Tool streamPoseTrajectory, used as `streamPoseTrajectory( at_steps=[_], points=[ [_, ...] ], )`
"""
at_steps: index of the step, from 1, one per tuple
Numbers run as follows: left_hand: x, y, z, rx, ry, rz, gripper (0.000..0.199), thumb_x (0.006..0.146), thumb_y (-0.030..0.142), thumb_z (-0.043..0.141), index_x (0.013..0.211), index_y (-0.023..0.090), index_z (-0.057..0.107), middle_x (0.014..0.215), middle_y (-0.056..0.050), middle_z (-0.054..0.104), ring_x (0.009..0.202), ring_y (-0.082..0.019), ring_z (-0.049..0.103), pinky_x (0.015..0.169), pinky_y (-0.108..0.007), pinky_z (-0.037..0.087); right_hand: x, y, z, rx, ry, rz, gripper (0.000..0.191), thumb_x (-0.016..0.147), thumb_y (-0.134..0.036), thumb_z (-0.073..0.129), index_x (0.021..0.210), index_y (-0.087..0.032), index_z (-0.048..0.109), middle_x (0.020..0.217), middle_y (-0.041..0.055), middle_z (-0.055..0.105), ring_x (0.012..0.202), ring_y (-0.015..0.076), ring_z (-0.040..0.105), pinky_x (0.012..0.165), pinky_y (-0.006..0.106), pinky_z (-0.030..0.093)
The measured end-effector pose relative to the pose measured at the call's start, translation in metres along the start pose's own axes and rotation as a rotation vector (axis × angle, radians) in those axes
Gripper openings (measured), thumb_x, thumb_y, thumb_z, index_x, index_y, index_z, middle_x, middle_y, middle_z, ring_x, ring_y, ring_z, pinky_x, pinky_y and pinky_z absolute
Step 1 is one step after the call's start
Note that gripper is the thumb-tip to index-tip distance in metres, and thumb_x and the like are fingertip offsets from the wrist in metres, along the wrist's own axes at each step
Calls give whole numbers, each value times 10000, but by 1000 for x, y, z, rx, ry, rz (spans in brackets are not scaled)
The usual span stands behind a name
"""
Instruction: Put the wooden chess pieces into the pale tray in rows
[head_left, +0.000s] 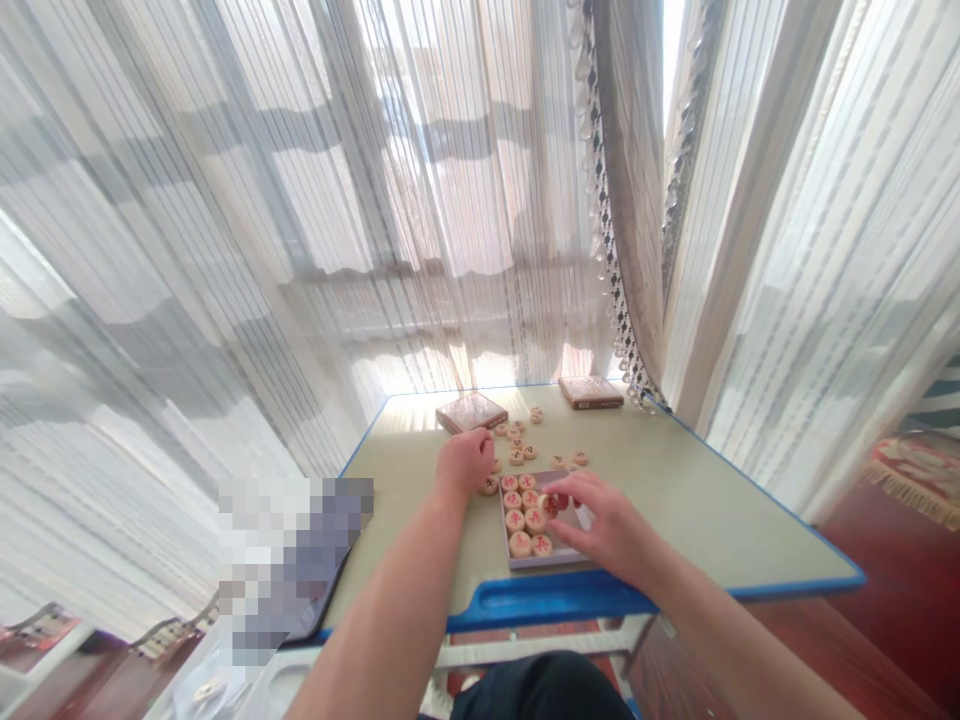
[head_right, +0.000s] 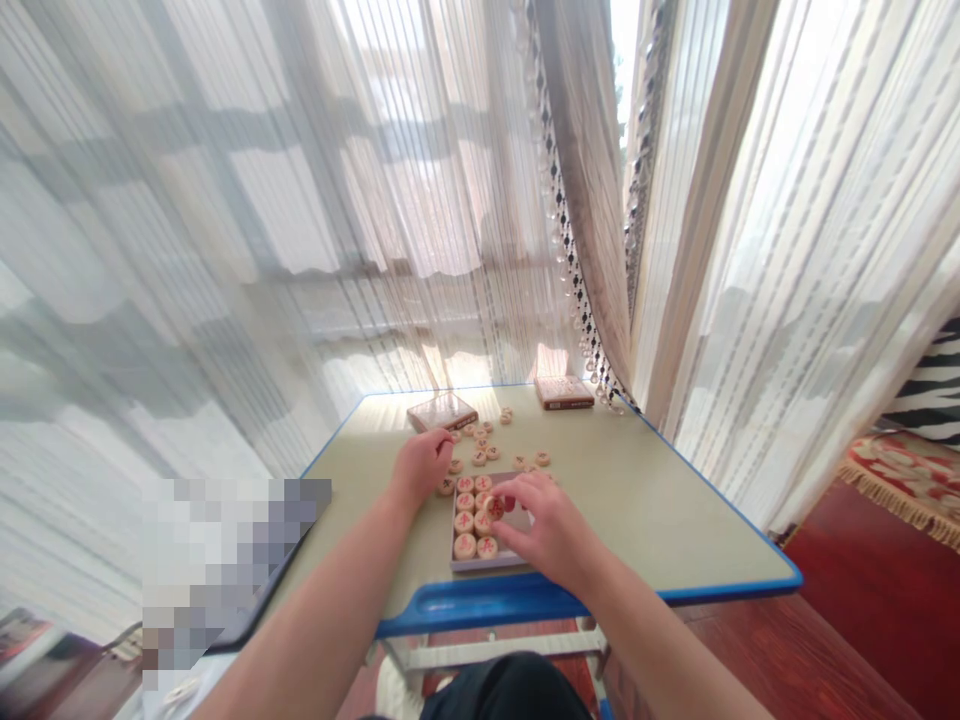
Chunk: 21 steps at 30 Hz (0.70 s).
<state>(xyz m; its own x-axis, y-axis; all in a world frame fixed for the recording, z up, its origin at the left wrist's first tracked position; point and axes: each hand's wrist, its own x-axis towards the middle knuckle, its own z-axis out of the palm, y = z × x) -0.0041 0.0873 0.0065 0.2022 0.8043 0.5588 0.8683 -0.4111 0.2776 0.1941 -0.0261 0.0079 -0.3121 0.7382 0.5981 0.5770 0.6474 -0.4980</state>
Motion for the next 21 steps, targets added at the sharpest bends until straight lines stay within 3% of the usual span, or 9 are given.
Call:
streamPoseTrajectory(
  at_steps=[7,15,21],
  points=[
    [1,2,-2,91,91,48,232,829,204,387,780,181,613,812,-47,622,880,-185,505,776,-274,395,-13,-7,10,-78,55,-75,245,705,-249,634,949,-236,617,963,52,588,943,209,498,891,379,383],
    [-4,7,-3,169,-12,1,247,825,203,384,787,160,625,884,-90,633,946,-218,509,813,-308,398,-12,-6,10,-55,39,-60,245,673,-283,657,909,-222,633,929,48,597,916,207,496,883,375,390],
    [-6,0,-8,83,8,-211,275,800,164,378,793,176,653,878,-83,652,919,-206,537,809,-304,407,-14,-10,11,-92,30,-64,219,661,-256,645,877,-219,648,924,48,586,921,207,495,902,376,379]
  ],
)
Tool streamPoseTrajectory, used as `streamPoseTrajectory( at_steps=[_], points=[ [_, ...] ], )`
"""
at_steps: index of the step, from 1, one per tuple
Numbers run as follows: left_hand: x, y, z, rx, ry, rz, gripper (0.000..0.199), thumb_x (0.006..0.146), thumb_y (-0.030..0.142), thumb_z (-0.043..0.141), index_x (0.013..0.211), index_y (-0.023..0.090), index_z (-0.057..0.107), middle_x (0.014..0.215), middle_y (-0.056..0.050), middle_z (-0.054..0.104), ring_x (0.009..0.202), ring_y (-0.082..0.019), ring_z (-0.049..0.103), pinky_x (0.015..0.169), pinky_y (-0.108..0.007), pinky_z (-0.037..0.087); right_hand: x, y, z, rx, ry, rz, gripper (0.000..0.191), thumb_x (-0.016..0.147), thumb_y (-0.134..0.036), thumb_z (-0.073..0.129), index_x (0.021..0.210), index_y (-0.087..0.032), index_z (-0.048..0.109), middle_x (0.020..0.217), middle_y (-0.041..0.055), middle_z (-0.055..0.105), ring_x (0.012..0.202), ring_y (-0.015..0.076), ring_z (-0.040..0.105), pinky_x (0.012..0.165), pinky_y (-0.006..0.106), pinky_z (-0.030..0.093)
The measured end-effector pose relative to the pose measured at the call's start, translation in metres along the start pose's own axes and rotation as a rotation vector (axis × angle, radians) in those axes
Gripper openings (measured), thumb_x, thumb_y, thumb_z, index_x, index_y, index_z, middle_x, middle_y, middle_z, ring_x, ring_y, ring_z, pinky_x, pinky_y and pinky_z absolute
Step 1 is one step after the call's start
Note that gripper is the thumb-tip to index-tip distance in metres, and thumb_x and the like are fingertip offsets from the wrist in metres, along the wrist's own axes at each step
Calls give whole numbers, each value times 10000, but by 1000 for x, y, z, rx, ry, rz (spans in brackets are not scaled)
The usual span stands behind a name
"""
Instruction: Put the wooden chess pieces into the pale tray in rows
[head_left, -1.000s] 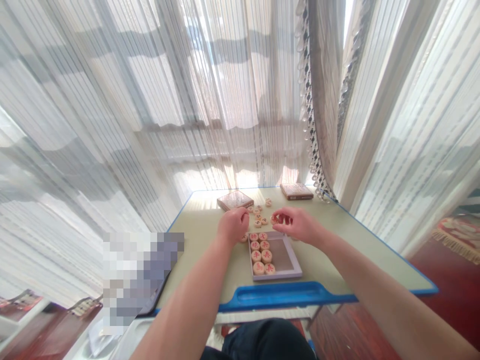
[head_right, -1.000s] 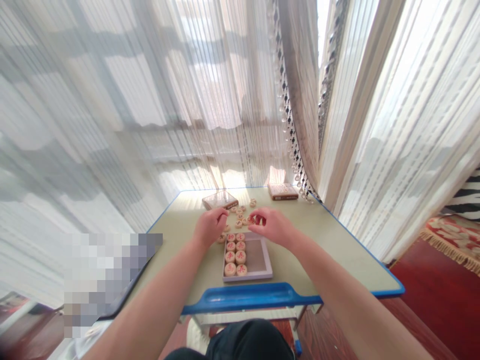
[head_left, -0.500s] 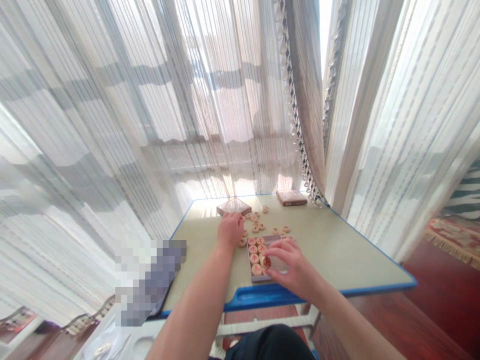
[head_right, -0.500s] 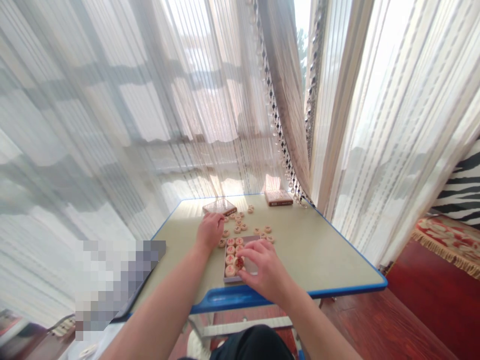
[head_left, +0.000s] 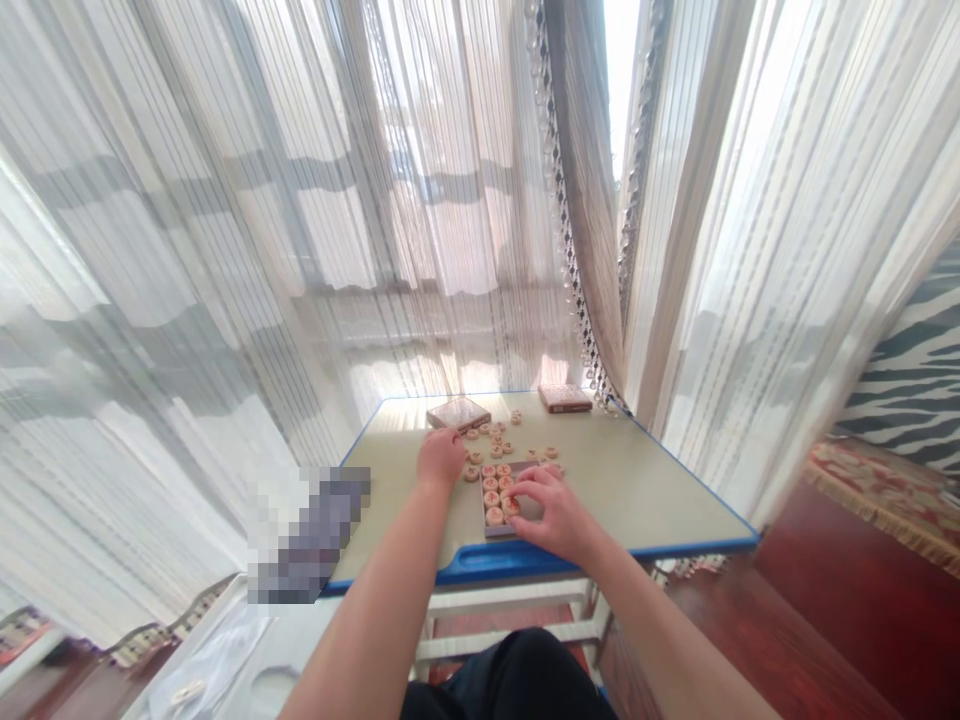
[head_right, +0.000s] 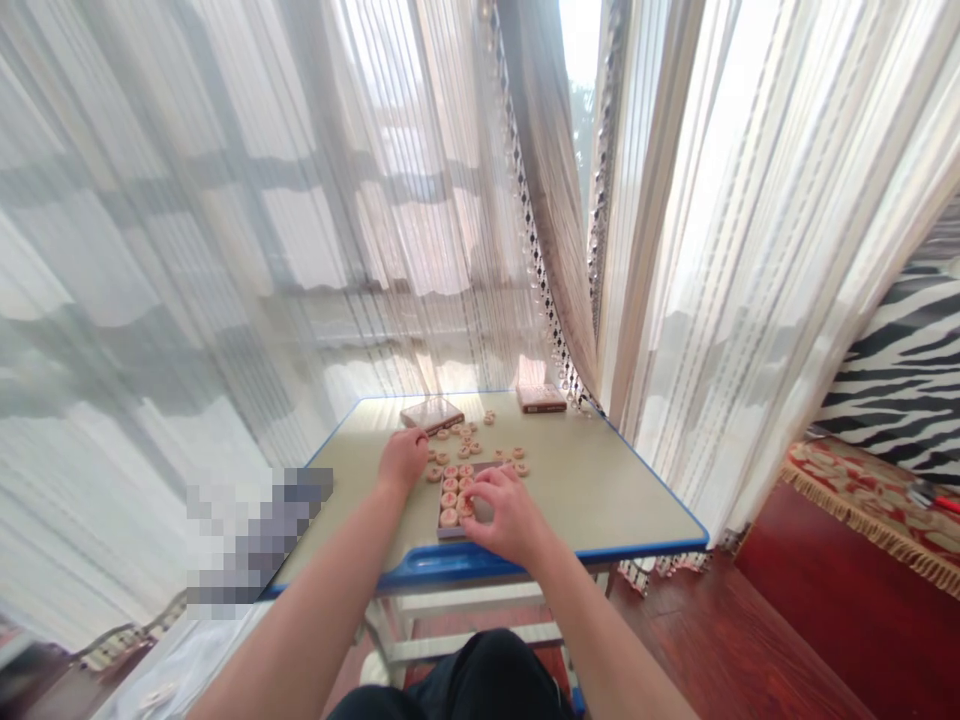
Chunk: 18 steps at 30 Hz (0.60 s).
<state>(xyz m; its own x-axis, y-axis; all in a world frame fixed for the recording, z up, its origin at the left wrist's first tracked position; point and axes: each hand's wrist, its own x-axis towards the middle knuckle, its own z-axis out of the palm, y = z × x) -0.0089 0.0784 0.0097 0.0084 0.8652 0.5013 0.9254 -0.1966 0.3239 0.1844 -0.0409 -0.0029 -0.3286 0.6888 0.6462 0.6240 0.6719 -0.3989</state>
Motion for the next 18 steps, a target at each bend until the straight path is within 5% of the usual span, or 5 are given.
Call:
streamPoseTrajectory(
  at_steps=[18],
  points=[
    [2,-3,6,-18,-29,63,264,801,206,392,750,164,647,819,-81,646,852,-192,553,760,-285,419,0,2,-2,60,-71,72,259,647,-266,664,899,-211,651,984,57,536,993,211,475,934,372,372]
  ],
)
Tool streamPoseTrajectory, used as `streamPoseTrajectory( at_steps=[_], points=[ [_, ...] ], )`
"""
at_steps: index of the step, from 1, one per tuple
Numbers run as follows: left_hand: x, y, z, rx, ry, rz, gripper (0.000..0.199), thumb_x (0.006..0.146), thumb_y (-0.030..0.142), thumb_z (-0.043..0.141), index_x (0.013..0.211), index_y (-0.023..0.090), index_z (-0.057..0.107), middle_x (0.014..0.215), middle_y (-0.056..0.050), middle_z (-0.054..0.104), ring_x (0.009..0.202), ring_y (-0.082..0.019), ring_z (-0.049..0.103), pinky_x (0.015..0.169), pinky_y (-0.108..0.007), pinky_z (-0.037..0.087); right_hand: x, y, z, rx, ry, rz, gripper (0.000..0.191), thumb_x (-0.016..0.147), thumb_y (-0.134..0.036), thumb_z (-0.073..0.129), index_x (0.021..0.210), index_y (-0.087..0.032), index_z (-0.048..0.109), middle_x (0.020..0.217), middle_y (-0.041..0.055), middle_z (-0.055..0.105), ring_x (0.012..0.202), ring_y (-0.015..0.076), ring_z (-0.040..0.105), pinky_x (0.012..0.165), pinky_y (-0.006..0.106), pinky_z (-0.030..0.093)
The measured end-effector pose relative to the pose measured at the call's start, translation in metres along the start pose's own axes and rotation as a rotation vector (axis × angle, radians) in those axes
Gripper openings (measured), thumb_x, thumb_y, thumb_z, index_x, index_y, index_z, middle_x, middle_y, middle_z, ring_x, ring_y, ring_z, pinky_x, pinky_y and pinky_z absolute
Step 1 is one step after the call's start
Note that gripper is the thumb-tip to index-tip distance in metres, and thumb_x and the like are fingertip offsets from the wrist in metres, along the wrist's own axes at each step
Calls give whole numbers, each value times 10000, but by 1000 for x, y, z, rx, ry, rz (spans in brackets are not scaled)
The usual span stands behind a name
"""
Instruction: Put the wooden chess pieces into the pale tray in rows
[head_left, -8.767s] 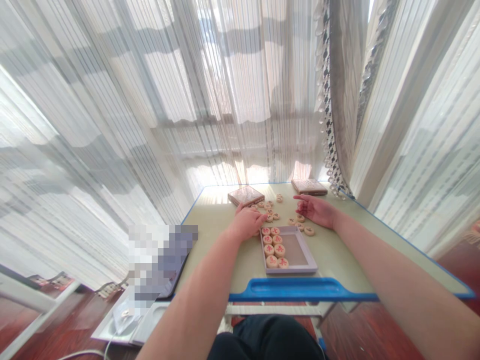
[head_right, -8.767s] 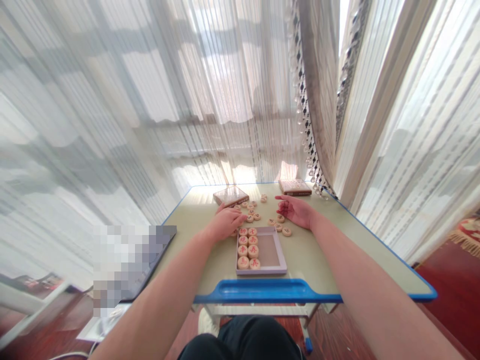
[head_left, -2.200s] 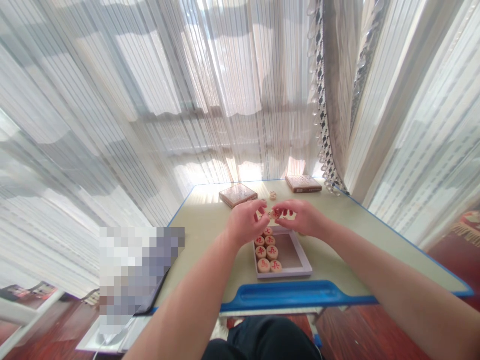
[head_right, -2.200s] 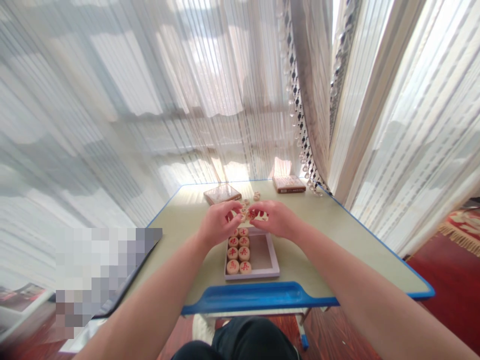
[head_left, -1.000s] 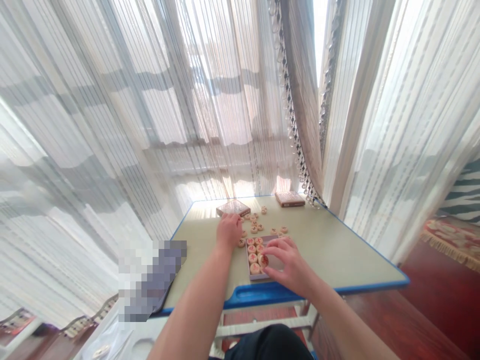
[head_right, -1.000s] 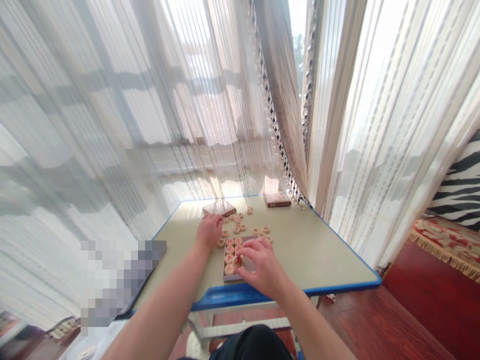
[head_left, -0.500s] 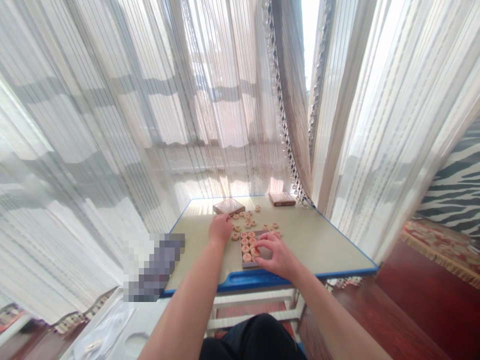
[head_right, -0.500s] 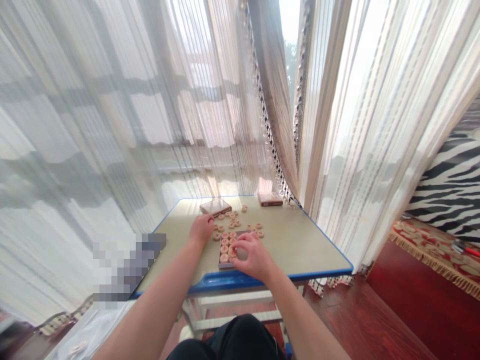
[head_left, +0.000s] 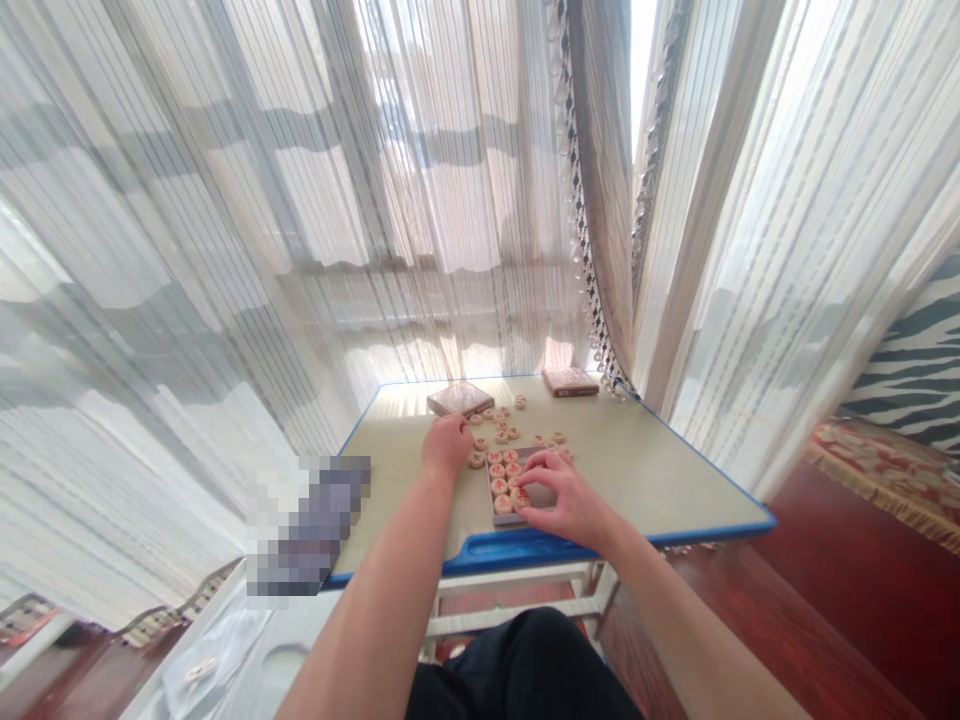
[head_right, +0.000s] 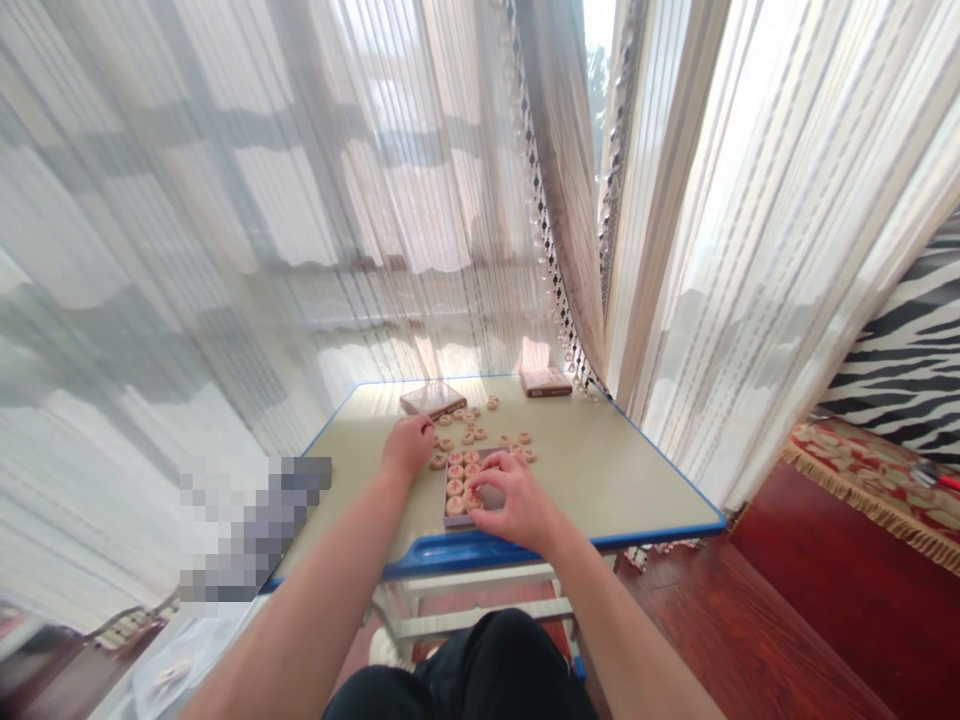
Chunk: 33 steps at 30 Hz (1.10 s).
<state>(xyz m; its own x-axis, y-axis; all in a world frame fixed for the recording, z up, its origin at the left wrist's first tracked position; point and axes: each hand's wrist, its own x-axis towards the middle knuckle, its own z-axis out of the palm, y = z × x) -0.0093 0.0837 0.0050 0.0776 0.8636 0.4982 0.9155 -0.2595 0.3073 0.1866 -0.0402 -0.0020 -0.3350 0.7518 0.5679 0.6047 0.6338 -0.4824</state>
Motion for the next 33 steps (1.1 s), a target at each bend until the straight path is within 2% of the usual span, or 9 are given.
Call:
streamPoseTrajectory(
  at_steps=[12,28,33],
  points=[
    [-4,2,-2,0,5,40,252,798,192,389,742,180,634,818,-62,650,857,-186,549,719,-270,418,0,1,0,-9,-73,31,245,660,-290,662,893,-215,650,1014,57,549,1008,213,481,926,377,377],
    [-5,6,-5,15,-32,40,245,805,193,395,744,172,631,844,-75,647,889,-187,541,760,-273,418,1,-1,-1,-13,-80,19,217,686,-305,644,889,-231,662,1000,49,583,982,212,499,922,382,377],
    [-6,5,-6,23,-30,55,246,802,199,393,734,173,628,829,-70,649,870,-189,545,747,-277,420,1,-4,-3,7,-33,14,207,687,-289,634,882,-223,657,974,54,583,962,213,503,905,382,384]
  ],
)
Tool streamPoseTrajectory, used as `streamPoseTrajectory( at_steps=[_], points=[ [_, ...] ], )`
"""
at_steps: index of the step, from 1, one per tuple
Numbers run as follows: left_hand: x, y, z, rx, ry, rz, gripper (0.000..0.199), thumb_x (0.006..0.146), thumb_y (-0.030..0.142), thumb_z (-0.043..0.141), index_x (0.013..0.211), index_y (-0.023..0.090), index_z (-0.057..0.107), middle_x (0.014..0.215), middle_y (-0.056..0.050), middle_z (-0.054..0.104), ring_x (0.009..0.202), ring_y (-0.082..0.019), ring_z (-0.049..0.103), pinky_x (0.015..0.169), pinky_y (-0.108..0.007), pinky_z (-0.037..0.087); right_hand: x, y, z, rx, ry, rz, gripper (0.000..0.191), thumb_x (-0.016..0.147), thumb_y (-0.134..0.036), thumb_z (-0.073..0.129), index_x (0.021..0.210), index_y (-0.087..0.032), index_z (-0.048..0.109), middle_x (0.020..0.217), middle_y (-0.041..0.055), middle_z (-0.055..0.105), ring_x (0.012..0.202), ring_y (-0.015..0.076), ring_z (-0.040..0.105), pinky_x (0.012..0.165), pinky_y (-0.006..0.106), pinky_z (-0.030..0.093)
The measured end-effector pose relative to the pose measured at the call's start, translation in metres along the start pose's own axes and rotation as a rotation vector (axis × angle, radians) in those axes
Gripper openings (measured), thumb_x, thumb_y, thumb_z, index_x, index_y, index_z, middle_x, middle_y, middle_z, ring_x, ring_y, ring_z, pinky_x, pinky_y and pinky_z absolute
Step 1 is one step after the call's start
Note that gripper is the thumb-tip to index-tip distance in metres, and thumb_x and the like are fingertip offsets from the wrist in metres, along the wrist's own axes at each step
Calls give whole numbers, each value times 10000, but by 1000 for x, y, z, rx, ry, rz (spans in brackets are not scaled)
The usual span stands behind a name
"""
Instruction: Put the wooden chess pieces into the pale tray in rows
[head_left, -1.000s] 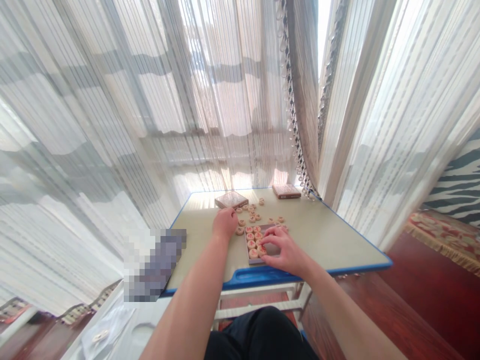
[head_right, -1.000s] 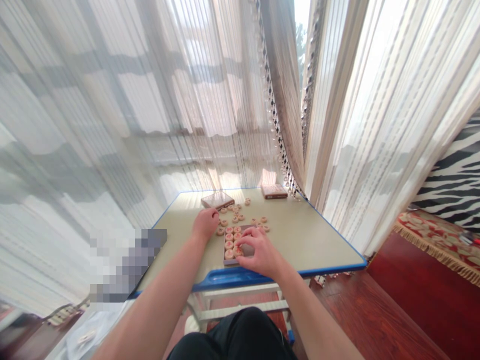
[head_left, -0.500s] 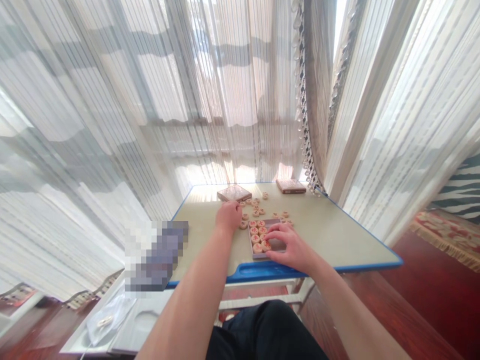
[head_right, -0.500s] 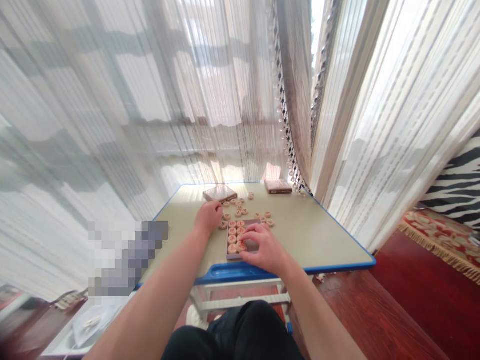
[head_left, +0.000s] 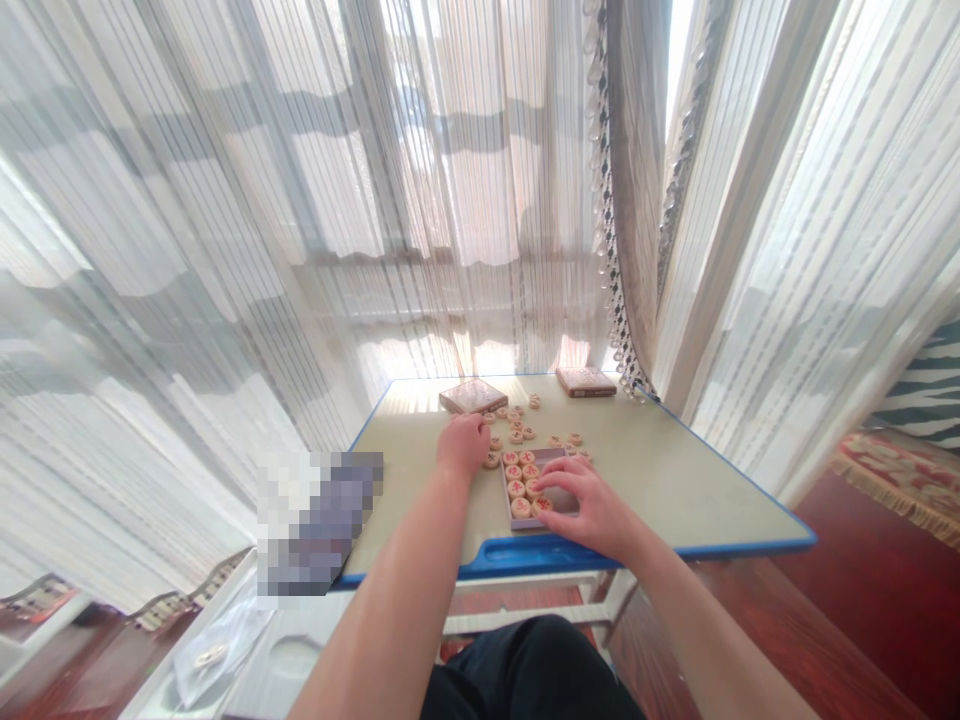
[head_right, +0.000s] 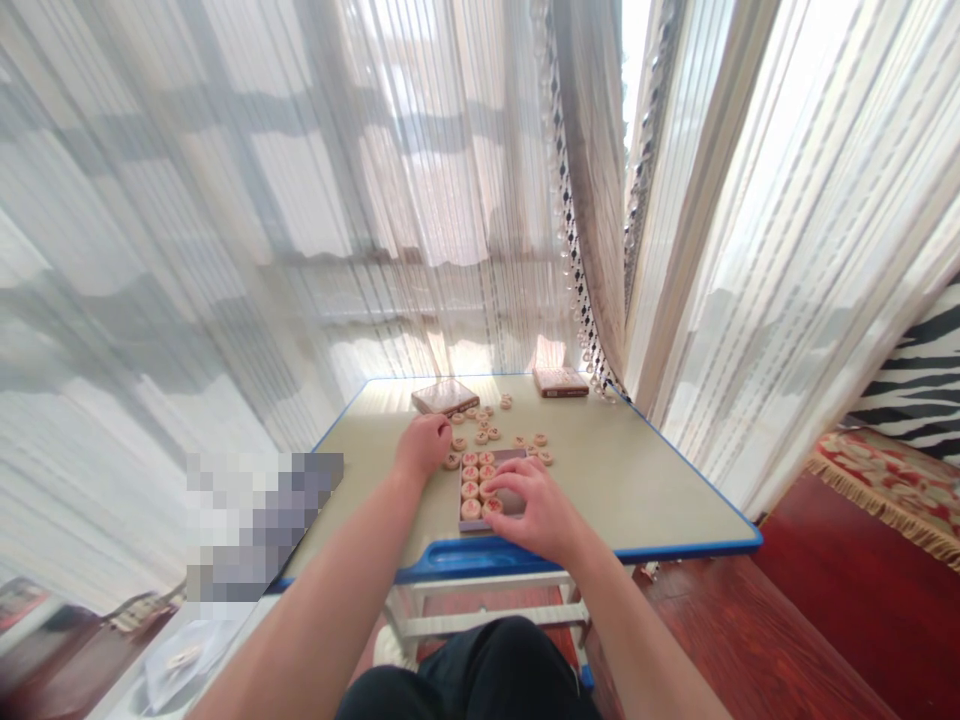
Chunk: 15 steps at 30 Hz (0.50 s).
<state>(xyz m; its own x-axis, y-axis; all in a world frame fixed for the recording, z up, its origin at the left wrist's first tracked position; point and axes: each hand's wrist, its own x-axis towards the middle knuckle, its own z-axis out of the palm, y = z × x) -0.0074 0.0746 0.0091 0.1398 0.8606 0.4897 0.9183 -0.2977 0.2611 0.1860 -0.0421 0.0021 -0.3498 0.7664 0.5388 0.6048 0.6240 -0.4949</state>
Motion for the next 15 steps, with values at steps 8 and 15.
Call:
streamPoseTrajectory(
  at_steps=[8,15],
  points=[
    [1,0,0,9,-4,-9,245,795,194,397,751,173,637,854,-71,655,885,-190,552,737,-272,423,-1,9,2,-67,141,36,170,636,-97,518,686,-216,630,816,37,598,884,214,501,843,382,392],
    [1,-1,2,15,19,10,243,791,195,393,711,182,623,815,-62,654,857,-189,556,718,-273,421,1,3,1,-97,77,-14,87,675,-155,556,625,-210,601,759,21,607,805,191,506,823,374,384]
  ],
)
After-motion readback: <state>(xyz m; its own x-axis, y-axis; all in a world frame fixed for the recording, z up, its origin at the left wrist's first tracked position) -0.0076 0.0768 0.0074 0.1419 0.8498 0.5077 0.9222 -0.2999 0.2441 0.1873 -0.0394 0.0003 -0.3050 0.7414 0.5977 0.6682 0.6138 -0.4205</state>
